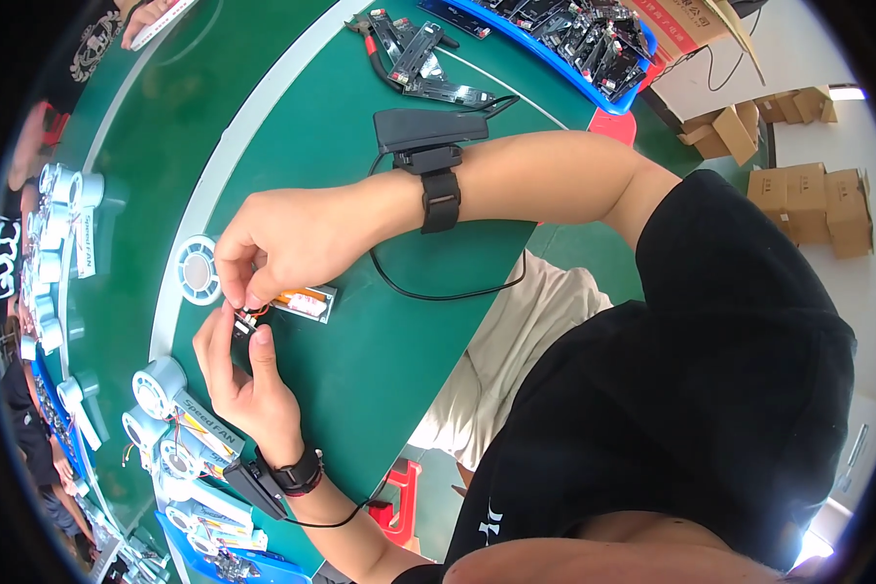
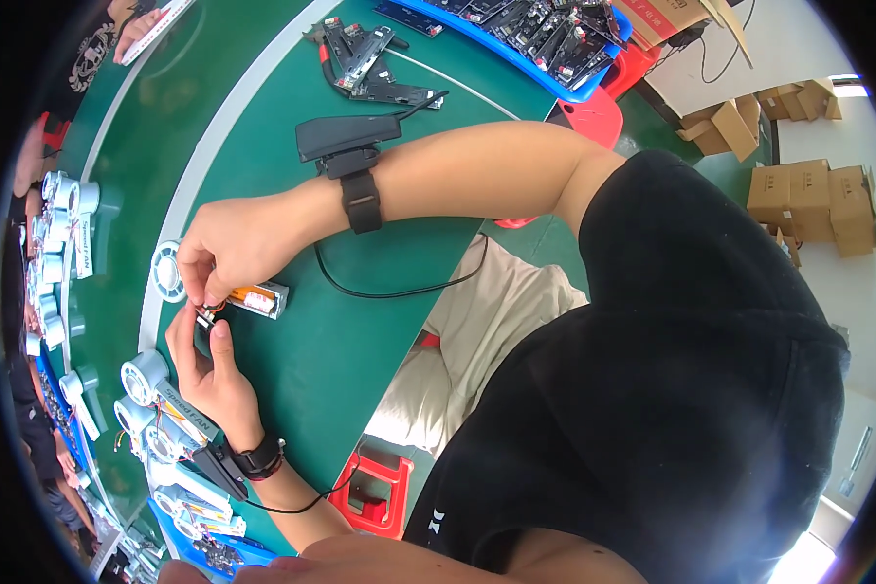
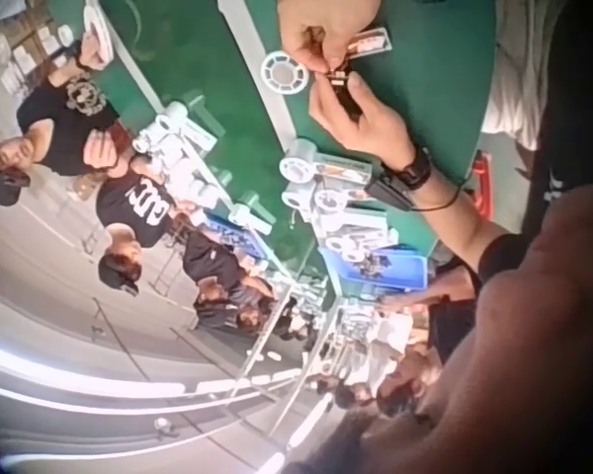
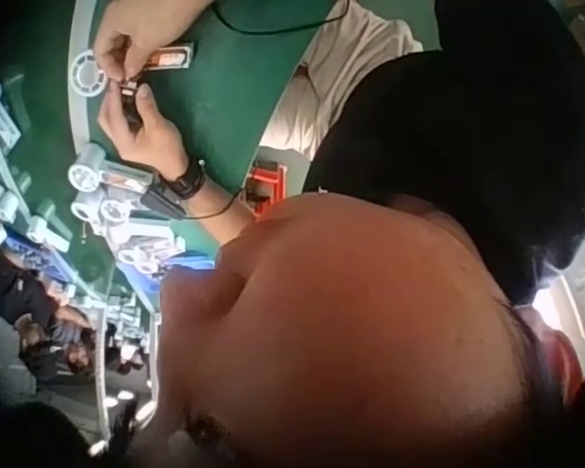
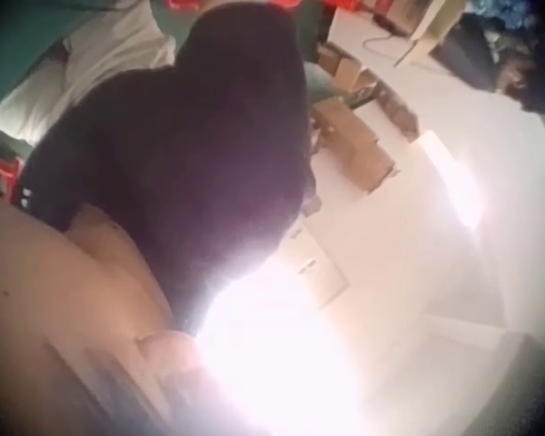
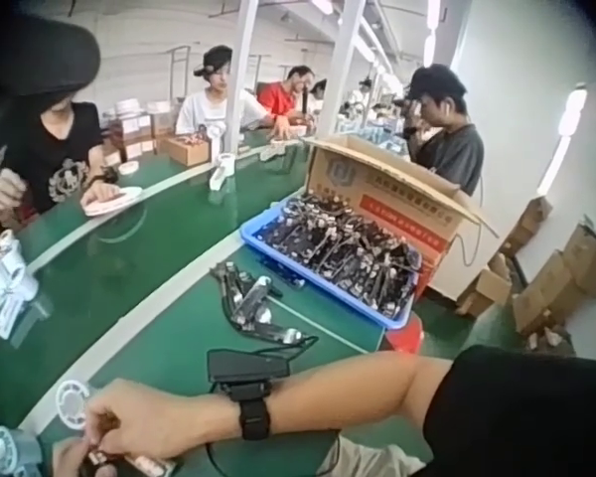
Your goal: Assembling and testing small handheld electronic fans at a factory assembly line.
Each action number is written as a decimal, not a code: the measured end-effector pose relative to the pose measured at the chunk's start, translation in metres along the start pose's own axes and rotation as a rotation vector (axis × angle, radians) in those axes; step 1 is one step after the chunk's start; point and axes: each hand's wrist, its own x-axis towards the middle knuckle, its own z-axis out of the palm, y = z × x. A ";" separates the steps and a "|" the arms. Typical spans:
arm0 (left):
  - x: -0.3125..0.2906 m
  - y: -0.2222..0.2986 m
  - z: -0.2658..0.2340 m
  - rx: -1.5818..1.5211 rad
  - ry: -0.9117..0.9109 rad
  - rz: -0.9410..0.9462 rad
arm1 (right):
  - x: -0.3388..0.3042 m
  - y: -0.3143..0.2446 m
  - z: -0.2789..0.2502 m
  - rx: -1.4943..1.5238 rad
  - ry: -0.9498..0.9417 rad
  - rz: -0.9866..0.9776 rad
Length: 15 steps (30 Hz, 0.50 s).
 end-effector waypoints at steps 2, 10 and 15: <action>0.001 0.000 0.001 0.017 -0.008 0.025 | -0.001 0.000 -0.002 0.027 0.006 -0.013; 0.004 0.003 -0.004 0.331 -0.012 0.252 | -0.002 -0.009 -0.003 -0.044 0.007 0.023; 0.004 0.015 0.000 0.651 0.039 0.387 | -0.006 -0.012 -0.002 -0.125 0.039 -0.001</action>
